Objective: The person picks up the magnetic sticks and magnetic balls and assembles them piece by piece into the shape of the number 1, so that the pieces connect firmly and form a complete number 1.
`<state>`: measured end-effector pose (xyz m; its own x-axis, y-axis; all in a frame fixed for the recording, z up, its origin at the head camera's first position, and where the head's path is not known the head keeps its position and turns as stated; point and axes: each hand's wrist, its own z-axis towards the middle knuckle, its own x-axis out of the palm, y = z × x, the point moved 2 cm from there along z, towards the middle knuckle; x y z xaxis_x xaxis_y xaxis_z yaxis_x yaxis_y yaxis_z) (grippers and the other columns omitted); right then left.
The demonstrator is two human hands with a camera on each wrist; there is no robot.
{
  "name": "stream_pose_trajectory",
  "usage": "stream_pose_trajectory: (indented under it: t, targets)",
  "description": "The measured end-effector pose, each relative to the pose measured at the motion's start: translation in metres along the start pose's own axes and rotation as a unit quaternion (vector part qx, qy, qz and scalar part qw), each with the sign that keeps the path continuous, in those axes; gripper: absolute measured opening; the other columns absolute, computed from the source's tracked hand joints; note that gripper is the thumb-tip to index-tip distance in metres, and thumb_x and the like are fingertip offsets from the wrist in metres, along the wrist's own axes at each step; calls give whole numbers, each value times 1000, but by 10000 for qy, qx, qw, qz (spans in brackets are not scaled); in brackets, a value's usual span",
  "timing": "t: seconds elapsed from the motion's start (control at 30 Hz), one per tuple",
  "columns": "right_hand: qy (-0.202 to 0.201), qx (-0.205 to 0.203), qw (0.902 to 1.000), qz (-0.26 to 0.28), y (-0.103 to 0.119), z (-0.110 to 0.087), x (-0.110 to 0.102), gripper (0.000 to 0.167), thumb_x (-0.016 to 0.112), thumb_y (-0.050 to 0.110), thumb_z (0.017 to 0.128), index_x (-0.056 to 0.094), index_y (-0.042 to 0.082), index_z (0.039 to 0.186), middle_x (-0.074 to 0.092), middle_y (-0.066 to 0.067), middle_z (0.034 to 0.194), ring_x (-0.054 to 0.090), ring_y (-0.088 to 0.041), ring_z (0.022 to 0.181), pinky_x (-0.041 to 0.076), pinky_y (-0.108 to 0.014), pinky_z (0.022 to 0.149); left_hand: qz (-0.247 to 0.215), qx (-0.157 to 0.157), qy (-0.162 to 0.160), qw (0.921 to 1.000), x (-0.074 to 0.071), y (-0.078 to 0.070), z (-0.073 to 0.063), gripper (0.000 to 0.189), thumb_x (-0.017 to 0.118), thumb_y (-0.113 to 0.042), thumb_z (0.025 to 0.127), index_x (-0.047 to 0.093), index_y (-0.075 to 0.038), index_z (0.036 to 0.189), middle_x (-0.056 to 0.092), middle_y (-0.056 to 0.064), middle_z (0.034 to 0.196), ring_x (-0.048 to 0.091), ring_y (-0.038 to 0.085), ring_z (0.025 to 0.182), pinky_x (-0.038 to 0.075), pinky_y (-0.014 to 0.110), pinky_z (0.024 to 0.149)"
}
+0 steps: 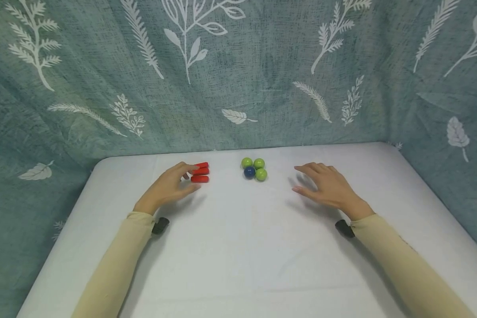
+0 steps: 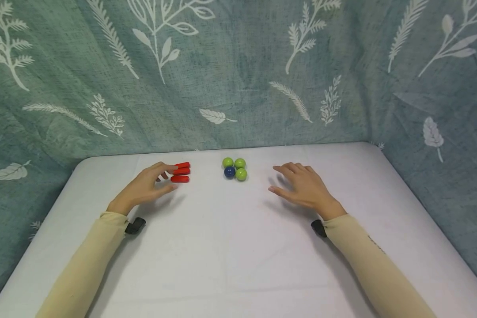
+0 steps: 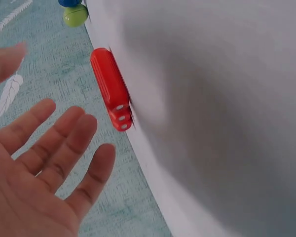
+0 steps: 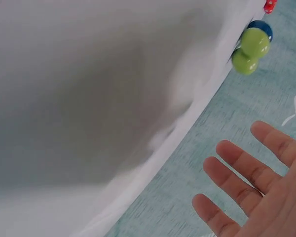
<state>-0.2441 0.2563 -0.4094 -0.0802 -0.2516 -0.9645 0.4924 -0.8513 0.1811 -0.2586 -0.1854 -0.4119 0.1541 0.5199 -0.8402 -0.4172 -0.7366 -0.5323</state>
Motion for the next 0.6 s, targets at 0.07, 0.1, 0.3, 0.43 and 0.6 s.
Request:
stream_pose_trajectory:
  t: [0.07,0.1,0.3,0.43,0.6]
  targets:
    - [-46,-12,10000,35,4,3,2,64,59,57,91,51,18,141,56,-13,135,53,-36,123,40,-58,98,-74,29,25,10000,3,1,3,48,71,-28,89,58,-12,132,60,8,116,56,25,101,47,40,90]
    - [-57,-12,10000,54,6,4,3,64,60,57,90,51,18,141,57,-13,135,53,-36,122,40,-58,98,-66,36,37,10000,4,1,5,48,72,-28,89,59,-12,131,61,8,116,56,24,101,47,40,90]
    - [-121,-152,9997,147,18,11,8,64,61,57,90,53,19,140,59,-11,132,55,-34,119,42,-54,96,-41,8,34,10000,6,3,14,46,76,-24,86,63,-9,127,63,8,114,56,24,97,47,40,87]
    - [-124,-237,9995,143,26,15,11,63,61,57,89,54,18,139,60,-10,129,56,-32,118,44,-53,95,-9,11,0,10000,8,5,18,43,77,-22,85,65,-7,123,65,8,111,57,24,95,48,38,86]
    - [-113,-289,9993,207,35,20,12,62,61,57,90,55,18,138,60,-9,128,56,-31,117,44,-51,94,31,-78,29,10000,9,6,20,36,77,-20,85,69,-8,117,67,6,107,57,23,94,48,37,85]
